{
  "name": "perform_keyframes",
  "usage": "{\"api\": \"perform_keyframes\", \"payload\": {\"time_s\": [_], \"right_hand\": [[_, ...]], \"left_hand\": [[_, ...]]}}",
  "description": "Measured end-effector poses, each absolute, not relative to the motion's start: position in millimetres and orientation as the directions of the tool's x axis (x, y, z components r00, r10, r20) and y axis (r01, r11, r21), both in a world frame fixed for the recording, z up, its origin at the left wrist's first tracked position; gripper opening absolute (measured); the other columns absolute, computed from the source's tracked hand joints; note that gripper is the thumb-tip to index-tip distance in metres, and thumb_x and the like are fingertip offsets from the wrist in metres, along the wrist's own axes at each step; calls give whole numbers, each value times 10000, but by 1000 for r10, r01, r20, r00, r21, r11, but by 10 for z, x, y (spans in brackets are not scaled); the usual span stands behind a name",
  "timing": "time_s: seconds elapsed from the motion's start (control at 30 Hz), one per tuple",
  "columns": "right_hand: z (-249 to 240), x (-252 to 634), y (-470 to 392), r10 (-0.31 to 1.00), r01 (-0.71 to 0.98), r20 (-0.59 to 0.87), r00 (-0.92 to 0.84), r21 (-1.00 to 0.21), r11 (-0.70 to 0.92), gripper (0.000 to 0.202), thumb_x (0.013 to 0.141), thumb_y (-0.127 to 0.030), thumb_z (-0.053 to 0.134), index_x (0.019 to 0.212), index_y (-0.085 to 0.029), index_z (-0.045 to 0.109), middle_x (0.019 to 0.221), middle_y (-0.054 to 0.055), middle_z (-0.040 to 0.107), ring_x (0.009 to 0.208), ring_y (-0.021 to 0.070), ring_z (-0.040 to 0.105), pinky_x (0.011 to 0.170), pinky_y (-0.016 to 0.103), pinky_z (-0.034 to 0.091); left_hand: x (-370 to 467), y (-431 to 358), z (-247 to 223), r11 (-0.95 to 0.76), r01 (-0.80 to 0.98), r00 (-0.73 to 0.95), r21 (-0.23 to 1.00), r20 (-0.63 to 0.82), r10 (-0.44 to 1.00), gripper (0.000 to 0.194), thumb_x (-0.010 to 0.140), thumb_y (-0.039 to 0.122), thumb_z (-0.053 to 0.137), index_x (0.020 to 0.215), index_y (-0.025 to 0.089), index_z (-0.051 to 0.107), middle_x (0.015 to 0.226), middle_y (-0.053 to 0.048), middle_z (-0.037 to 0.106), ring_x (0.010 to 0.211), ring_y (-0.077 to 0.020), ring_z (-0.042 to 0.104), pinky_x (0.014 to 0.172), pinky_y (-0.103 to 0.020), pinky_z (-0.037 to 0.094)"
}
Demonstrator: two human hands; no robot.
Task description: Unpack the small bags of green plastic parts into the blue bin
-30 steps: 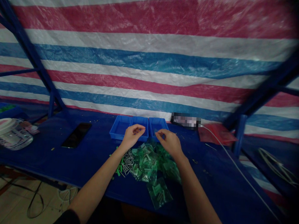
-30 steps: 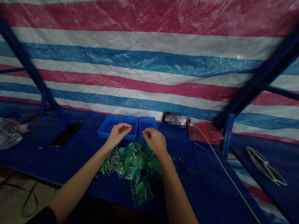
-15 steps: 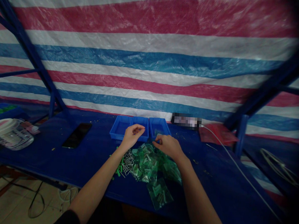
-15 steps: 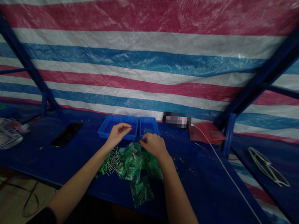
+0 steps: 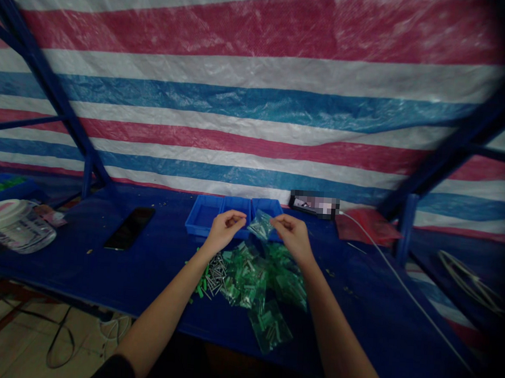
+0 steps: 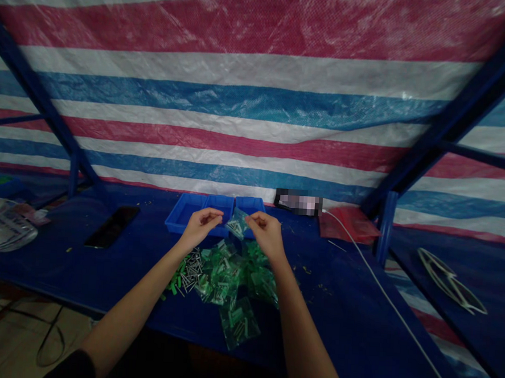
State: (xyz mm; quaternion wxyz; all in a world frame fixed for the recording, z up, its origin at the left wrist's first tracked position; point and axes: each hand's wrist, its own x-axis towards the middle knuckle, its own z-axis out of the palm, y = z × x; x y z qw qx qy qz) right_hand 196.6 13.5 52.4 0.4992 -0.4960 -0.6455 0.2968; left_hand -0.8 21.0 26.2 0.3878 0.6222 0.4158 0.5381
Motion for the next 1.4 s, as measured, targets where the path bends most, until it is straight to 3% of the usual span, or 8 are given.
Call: {"api": "perform_keyframes", "payload": {"time_s": [0.17,0.5,0.73,0.93,1.1,1.4], "right_hand": [[570,1907,114,962,54,262,84,-965,258,313,675,-477,646,610,-186,551,393,-70,402,356,65,290,385,219,196],[467,1678,71,988,-158,155,-2,-975,153,289,707,-455,634,632,-185,562,536,-34,548,362,49,334,381,221,204],[445,1691,92,992,-135,120,-49,-984,112,229,680,-396,651,658,-177,588,534,-42,531,355,34,333,378,215,200],[446,1714,104,997,-146,72,-35,-987,66,236,599,-334,696,767,-183,629,436,-89,411,352,44,291,379,215,198],[440,1731,118,996,-116,93,-5,-989,92,216,593,-333,698,732,-186,623,414,-93,385,361,55,286,385,218,212],[439,1760,130,984,-45,176,41,-983,177,248,607,-377,679,760,-182,671,537,-28,573,404,80,411,419,229,300]], "left_hand": [[32,159,328,-307,87,75,948,301,951,232,764,347,617,864,145,673,614,-24,632,551,-122,550,510,-227,381],[15,129,411,-231,-19,105,973,231,967,277,723,424,643,683,150,653,534,6,568,479,-92,451,483,-225,309],[-17,134,403,-131,-222,129,966,163,978,315,725,422,641,611,138,569,487,48,448,469,-57,373,498,-208,271],[-12,114,425,-187,-147,93,971,202,975,372,736,426,628,529,138,514,442,57,409,448,-52,329,497,-219,241],[-3,127,428,-190,-98,81,977,198,977,341,716,461,635,623,134,612,467,27,530,456,-72,409,502,-217,292],[18,116,443,-207,-107,18,972,211,977,401,770,512,557,775,136,694,709,-70,699,601,-132,575,550,-234,392]]}}
